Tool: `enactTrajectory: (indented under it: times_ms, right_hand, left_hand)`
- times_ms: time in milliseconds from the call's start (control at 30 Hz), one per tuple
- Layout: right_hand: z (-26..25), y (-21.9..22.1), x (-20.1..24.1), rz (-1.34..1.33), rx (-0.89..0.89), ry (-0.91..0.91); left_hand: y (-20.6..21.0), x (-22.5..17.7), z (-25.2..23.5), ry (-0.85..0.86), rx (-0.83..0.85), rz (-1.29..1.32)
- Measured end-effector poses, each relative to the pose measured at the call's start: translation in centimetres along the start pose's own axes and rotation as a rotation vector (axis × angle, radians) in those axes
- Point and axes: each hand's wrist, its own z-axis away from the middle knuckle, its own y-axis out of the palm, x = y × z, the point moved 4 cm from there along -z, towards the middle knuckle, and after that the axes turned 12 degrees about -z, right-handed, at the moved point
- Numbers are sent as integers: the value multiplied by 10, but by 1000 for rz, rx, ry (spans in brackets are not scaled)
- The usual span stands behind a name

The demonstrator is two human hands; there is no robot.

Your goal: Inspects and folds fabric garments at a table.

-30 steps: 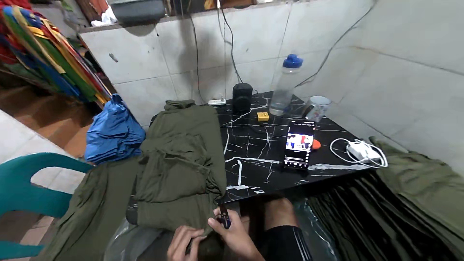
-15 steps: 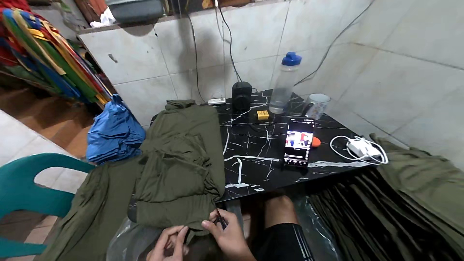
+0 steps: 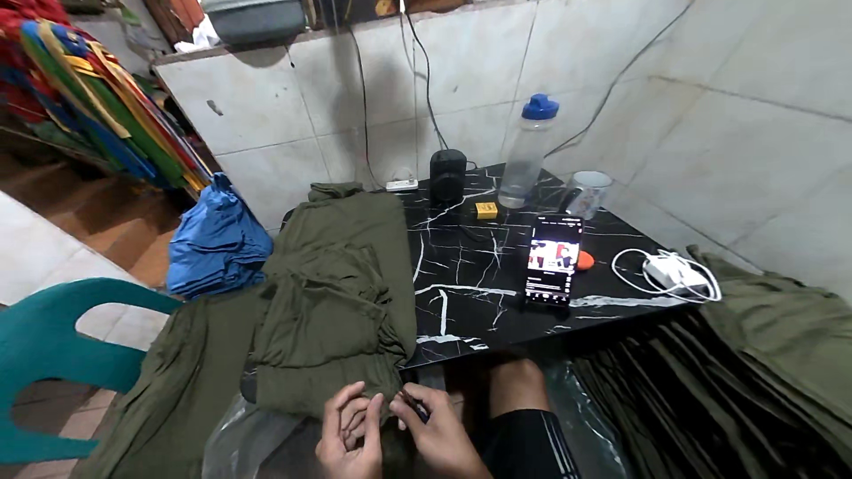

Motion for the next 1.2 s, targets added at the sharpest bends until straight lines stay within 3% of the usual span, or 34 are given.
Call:
enactTrajectory:
  times_ms: [133,300,533,767,933,1100,1200]
  right_hand:
    - [-2,-1,-3,-36,24,6]
    - [-1,-3,-1,-97,5,45]
    - [-2,1,-4,-135,44,-60]
    - [1,4,0,-242,-106,-61]
    - [3,13,2,-135,-47,-148]
    - [3,7,2,122,-131,-84]
    - [2,0,0,41,-143,-77]
  left_hand:
    - [4,-1,4,-41,100,53]
    - [4,1,7,-15,73,26]
    - [3,-2,2,-8,124,0]
    - [5,2,0,78,119,31]
    - [0,8,-8,82,68,-8]
    - [3,9,-5,141,111,-45]
    - [6,9,-3,206,203,-66]
